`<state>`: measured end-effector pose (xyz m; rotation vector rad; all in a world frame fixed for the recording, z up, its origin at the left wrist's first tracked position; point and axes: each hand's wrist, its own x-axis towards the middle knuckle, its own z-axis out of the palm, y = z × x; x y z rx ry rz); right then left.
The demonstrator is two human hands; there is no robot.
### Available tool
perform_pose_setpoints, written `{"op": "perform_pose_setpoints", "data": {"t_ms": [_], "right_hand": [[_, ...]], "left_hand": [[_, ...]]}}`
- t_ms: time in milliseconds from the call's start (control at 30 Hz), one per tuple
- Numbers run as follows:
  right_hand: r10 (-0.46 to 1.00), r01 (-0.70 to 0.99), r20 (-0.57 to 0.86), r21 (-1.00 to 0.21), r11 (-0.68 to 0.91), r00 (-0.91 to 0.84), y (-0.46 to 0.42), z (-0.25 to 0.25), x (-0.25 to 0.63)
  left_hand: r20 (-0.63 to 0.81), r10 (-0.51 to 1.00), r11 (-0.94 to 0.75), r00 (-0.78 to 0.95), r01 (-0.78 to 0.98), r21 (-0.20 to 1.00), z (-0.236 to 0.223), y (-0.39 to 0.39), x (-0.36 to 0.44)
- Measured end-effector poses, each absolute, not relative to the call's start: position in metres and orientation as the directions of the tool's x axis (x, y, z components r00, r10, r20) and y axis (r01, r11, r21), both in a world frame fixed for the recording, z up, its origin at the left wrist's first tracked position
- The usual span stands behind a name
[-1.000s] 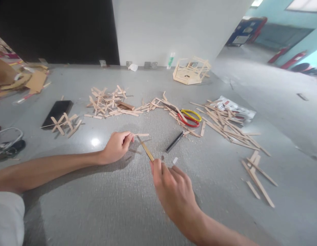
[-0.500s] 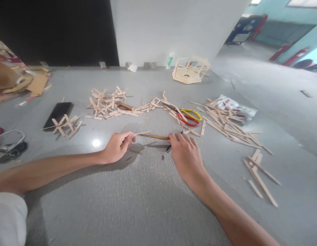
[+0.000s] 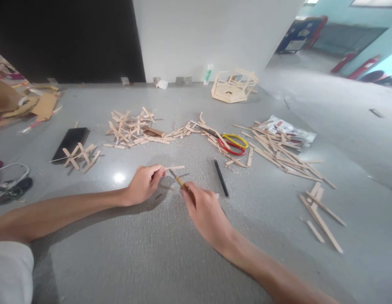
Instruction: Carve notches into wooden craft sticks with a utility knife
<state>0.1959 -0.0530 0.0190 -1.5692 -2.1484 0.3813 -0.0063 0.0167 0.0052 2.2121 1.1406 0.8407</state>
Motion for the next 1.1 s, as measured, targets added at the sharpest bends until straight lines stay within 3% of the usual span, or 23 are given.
{"op": "perform_pose_setpoints", "data": {"t_ms": [200,400,600,800,1100], "right_hand": [[0.935,0.957,0.257,-0.089,0.276,-0.246,-0.063,0.013,0.192],[0.936,0.967,0.247,0.029,0.252,-0.251,-0.086,0.018,0.178],[0.885,0.951,0.398,-0.086,0.297,-0.240,-0.078,0.028,0.188],[0.932,0.932,0.308,-0.242,0.270,-0.190,-0.046,0.021,0.208],[0.895,0.804,0.360,-0.430,0.411,-0.265,-0.041,0.002,0.205]], "left_hand": [[0.238,0.864,-0.468,0.445,0.531,0.707,0.007,0.016,-0.004],[0.247,0.898,-0.425,0.364,0.566,0.706,0.005,0.020,-0.004],[0.225,0.922,-0.370,0.316,0.542,0.755,0.008,0.026,-0.003],[0.208,0.927,-0.346,0.312,0.502,0.793,0.010,0.026,-0.005],[0.194,0.940,-0.298,0.282,0.398,0.868,0.011,0.027,-0.003]]}}
